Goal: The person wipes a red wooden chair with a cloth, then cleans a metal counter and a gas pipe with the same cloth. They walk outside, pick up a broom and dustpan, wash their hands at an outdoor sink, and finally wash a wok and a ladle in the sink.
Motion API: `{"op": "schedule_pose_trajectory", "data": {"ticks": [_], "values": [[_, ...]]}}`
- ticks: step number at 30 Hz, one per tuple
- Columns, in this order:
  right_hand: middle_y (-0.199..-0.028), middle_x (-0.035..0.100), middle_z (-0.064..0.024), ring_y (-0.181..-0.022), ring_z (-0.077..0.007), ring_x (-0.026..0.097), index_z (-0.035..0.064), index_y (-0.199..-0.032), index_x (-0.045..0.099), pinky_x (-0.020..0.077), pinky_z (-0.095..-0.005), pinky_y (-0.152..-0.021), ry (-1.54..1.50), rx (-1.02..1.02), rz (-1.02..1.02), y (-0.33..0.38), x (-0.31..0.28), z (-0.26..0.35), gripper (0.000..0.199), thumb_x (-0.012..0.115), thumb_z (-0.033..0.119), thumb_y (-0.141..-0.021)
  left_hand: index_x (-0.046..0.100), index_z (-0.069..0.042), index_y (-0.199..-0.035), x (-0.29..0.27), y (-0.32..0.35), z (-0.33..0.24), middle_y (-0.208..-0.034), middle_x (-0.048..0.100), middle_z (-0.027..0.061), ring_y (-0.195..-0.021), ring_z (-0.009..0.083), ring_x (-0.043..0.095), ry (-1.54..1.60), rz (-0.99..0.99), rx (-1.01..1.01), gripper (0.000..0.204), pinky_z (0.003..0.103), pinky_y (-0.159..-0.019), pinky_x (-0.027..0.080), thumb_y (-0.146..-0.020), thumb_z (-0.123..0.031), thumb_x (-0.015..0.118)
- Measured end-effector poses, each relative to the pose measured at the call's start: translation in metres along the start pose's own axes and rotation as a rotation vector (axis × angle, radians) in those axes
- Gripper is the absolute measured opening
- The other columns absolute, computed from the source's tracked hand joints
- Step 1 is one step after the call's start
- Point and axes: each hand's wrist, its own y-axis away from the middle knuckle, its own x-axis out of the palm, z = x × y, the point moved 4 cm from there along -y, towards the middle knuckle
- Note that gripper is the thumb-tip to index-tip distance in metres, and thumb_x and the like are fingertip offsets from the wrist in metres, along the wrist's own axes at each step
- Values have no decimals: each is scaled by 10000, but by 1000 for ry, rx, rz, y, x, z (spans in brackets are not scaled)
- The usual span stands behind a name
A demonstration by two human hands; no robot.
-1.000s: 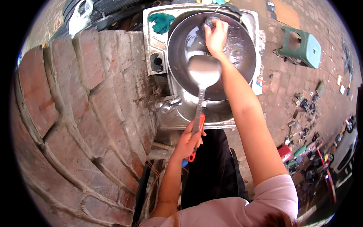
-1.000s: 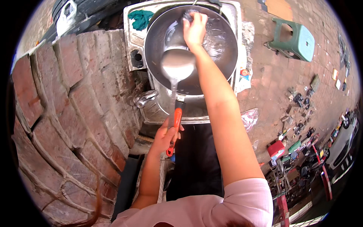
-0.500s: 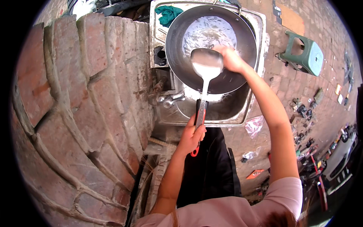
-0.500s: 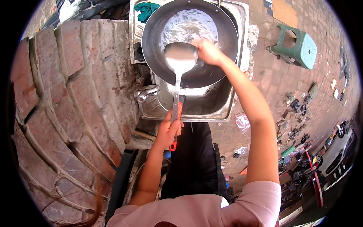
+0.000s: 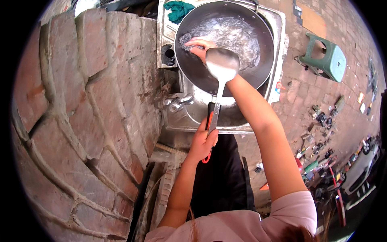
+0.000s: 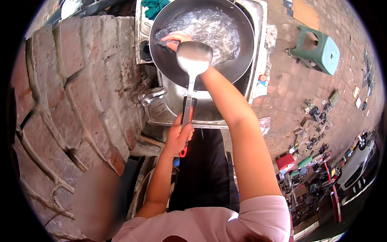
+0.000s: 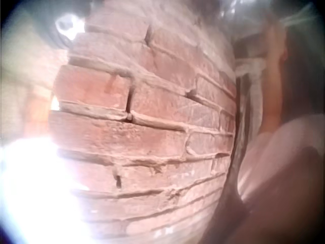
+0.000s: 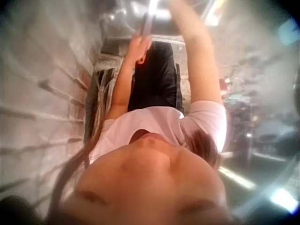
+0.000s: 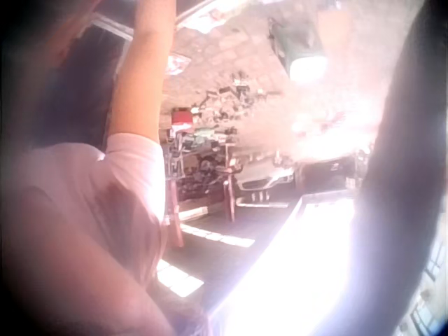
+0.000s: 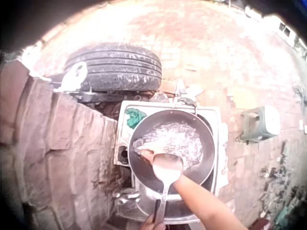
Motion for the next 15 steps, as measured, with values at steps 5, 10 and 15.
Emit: {"op": "schedule_pose_trajectory", "data": {"ticks": [5, 10, 15], "values": [[-1135, 543, -31, -1045, -140, 504, 65, -1015, 653, 390, -270, -905, -574, 402, 653, 56, 12, 40, 197, 622, 92, -823, 505, 106, -1086, -3, 6, 4, -1169, 465, 70, -529, 74, 441, 36, -46, -10, 259, 236, -490, 373, -924, -93, 468], [-965, 645, -56, -948, -138, 572, 72, -985, 677, 444, -276, -844, -133, 823, 1345, 80, -83, 16, 241, 680, 65, -745, 510, 49, -1114, 0, 5, 7, -804, 510, 54, -562, 68, 446, 77, -27, 20, 270, 221, -529, 395, -946, -145, 424], [-916, 648, -124, -824, -287, 631, 111, -791, 673, 511, -352, -682, 1096, 390, 753, -10, -154, -5, 133, 632, 46, -682, 419, 39, -1171, 2, 5, 7, -672, 456, 14, -549, 65, 422, 138, 7, -14, 283, 209, -524, 370, -951, -138, 416]]}}
